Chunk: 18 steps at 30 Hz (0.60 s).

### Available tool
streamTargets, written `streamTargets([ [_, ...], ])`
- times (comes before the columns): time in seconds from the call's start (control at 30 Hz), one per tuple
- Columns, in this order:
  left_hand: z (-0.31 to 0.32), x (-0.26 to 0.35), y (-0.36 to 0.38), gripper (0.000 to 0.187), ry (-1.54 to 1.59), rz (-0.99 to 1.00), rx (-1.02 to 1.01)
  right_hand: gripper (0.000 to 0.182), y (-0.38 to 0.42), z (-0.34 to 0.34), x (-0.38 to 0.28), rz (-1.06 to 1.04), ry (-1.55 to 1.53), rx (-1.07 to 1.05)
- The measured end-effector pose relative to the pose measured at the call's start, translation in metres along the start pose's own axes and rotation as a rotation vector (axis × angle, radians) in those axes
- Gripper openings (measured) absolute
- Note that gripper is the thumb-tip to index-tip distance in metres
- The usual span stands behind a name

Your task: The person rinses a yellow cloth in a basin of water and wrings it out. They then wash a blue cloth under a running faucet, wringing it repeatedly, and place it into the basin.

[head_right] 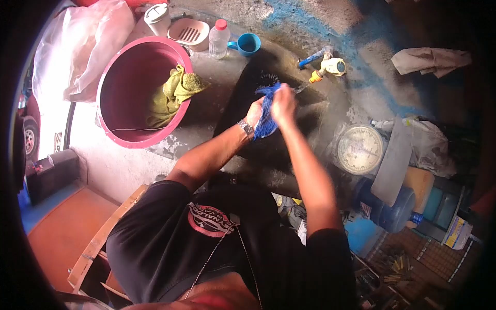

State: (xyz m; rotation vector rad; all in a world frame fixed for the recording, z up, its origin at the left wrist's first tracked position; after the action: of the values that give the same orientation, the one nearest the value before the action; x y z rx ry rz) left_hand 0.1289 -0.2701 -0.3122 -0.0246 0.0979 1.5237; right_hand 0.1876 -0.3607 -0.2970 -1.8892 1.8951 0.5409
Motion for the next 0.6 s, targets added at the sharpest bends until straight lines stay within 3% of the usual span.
streamTargets([
  [0.03, 0.008, -0.003, 0.009, 0.037, -0.040, 0.017, -0.055, 0.039, -0.018, -0.008, 0.010, 0.280, -0.001, -0.182],
  [0.1, -0.001, -0.003, -0.002, 0.034, -0.157, 0.027, 0.084, 0.044, 0.014, -0.013, -0.022, 0.149, -0.086, -0.056],
  [0.13, -0.041, -0.001, -0.024, 0.028, -0.031, 0.025, 0.016, 0.046, 0.041, 0.001, -0.028, -0.126, -0.023, 0.062],
  [0.17, -0.062, -0.004, -0.034, 0.031, 0.344, 0.063, -0.417, 0.046, 0.052, -0.004, -0.030, -0.126, -0.017, 0.059],
  [0.23, -0.065, -0.007, -0.038, 0.034, 0.267, -0.025, -0.246, 0.048, 0.053, -0.015, -0.040, -0.163, -0.141, -0.075],
  [0.27, -0.033, -0.014, -0.029, 0.035, -0.199, 0.012, 0.039, 0.050, 0.025, -0.015, -0.019, -0.056, -0.071, -0.081],
  [0.3, 0.029, -0.009, -0.007, 0.035, -0.289, -0.041, 0.379, 0.045, -0.011, 0.001, 0.023, 0.133, -0.153, -0.069],
  [0.37, -0.030, -0.023, -0.024, 0.035, -0.246, 0.012, 0.263, 0.038, -0.022, -0.006, 0.014, 0.251, -0.114, -0.189],
  [0.4, -0.070, -0.030, -0.046, 0.034, 0.018, 0.119, -0.164, 0.038, -0.009, -0.018, -0.016, 0.246, -0.115, -0.177],
  [0.43, -0.047, -0.020, -0.052, 0.027, 0.299, 0.000, -0.307, 0.041, 0.023, -0.031, -0.063, -0.030, -0.032, -0.066],
  [0.47, -0.069, -0.026, -0.058, 0.028, 0.502, -0.023, -0.071, 0.044, 0.046, -0.039, -0.085, -0.297, 0.056, 0.032],
  [0.5, -0.090, -0.030, -0.062, 0.028, 0.691, -0.053, 0.171, 0.044, 0.037, -0.038, -0.075, -0.294, 0.056, 0.034],
  [0.53, -0.026, -0.013, -0.052, 0.030, 0.535, -0.155, -0.159, 0.042, 0.016, -0.033, -0.053, -0.115, -0.017, -0.015],
  [0.57, -0.020, -0.017, -0.046, 0.032, -0.311, -0.009, 0.200, 0.041, -0.007, -0.025, -0.028, 0.062, -0.089, -0.069],
  [0.6, -0.003, -0.018, -0.039, 0.035, -0.237, -0.068, 0.236, 0.043, -0.035, -0.012, 0.003, 0.183, -0.127, -0.027],
])
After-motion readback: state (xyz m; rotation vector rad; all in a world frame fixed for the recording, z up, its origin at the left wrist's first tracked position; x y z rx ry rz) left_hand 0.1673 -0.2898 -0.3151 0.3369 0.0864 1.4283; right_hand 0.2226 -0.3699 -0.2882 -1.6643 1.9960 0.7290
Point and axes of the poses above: each hand's wrist, its own y-axis away from the middle knuckle, its own z-axis out of the palm, x = y × z, the point moved 2 cm from there along -y, towards the middle knuckle, and after that the axes turned 15 degrees about z, right-handed, at the moved point
